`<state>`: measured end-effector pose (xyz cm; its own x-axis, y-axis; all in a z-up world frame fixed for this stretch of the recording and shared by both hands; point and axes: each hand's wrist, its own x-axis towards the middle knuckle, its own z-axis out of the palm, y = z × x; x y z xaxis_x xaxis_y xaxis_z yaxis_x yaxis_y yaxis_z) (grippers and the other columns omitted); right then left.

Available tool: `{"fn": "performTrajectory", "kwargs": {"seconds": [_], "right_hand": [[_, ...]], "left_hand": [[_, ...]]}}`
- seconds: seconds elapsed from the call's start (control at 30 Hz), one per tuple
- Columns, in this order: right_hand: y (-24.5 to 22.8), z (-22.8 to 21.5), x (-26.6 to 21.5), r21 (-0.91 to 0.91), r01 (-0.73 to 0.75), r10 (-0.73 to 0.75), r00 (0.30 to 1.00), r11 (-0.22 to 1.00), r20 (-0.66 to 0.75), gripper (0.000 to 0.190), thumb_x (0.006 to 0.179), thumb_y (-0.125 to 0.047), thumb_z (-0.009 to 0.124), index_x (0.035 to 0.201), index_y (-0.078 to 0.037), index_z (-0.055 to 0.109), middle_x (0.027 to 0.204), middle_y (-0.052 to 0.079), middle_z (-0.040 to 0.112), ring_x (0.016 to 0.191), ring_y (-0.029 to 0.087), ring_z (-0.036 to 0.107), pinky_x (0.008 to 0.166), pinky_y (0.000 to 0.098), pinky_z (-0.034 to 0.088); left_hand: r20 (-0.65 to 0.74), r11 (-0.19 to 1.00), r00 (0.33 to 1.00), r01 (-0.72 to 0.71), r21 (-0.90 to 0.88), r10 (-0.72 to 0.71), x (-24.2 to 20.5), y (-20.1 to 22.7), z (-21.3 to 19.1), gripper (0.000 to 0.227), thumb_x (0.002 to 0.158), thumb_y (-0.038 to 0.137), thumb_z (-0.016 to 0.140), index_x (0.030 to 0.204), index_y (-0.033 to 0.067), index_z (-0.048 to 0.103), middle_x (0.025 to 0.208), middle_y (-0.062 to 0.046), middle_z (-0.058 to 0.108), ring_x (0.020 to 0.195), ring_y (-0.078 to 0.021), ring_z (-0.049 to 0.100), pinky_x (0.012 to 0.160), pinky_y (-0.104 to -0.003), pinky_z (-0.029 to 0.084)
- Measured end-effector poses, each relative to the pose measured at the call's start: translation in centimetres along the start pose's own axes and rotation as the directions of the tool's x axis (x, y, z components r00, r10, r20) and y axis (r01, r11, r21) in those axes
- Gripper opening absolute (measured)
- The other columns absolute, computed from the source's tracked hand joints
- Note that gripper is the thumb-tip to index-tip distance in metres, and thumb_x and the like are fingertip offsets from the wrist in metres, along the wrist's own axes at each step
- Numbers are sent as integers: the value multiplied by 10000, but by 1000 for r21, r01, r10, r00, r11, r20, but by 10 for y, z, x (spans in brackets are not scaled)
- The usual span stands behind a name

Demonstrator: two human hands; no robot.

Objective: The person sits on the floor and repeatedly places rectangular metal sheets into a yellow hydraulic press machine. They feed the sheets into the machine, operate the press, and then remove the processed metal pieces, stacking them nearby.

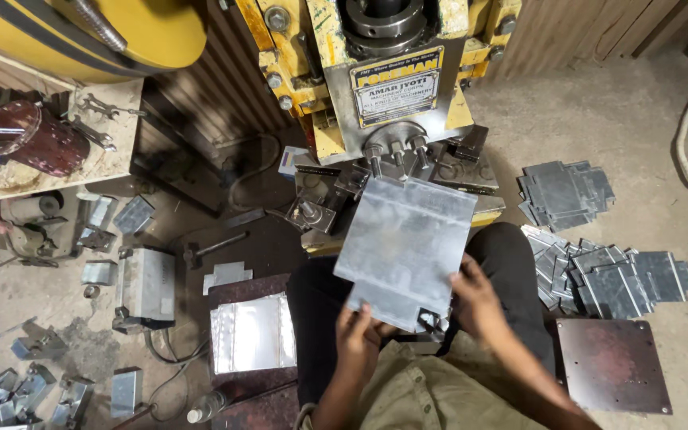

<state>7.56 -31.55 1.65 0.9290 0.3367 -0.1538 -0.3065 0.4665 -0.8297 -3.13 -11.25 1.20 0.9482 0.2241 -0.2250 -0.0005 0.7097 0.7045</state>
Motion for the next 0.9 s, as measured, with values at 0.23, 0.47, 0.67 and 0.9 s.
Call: {"fn": "performTrajectory", "kwargs": {"seconds": [0.23, 0.47, 0.67, 0.9], "right_hand": [[30, 17, 37, -48, 141, -147, 974, 989, -172, 515, 1020, -123, 561, 1485, -49, 354, 1417, 97, 502, 1301, 198, 487, 1132, 346, 366], [21, 26, 47, 15, 71, -65, 972, 997, -224, 495, 1006, -117, 549, 1459, -74, 354, 1361, 87, 493, 1266, 188, 487, 1101, 340, 386], [14, 29, 50, 0, 77, -74, 970, 997, -230, 539, 999, -100, 546, 1481, -41, 312, 1431, 110, 482, 1327, 198, 495, 1145, 341, 387], [-13, 6, 30, -184, -159, 114, 966, 970, -232, 699, 885, -205, 649, 1528, -73, 409, 1446, 128, 555, 1316, 209, 522, 1093, 365, 380]], "left_hand": [[108, 1000, 994, 1, 23, -4, 39, 5, -12, 530, 1020, 321, 547, 1460, 57, 416, 1301, -152, 641, 1131, -315, 706, 879, -487, 631], [144, 999, 988, -45, -9, 46, 55, -3, -18, 444, 1066, 299, 534, 1413, 33, 454, 1259, -152, 656, 1103, -285, 704, 855, -453, 640], [171, 999, 984, -42, -14, 44, 54, 3, -11, 447, 1068, 309, 531, 1402, 24, 447, 1275, -151, 646, 1127, -279, 703, 890, -463, 647], [137, 986, 989, -35, -164, 58, 69, 43, -22, 676, 1073, 551, 336, 1434, 13, 529, 1297, -146, 683, 1000, -238, 704, 718, -374, 619]]}}
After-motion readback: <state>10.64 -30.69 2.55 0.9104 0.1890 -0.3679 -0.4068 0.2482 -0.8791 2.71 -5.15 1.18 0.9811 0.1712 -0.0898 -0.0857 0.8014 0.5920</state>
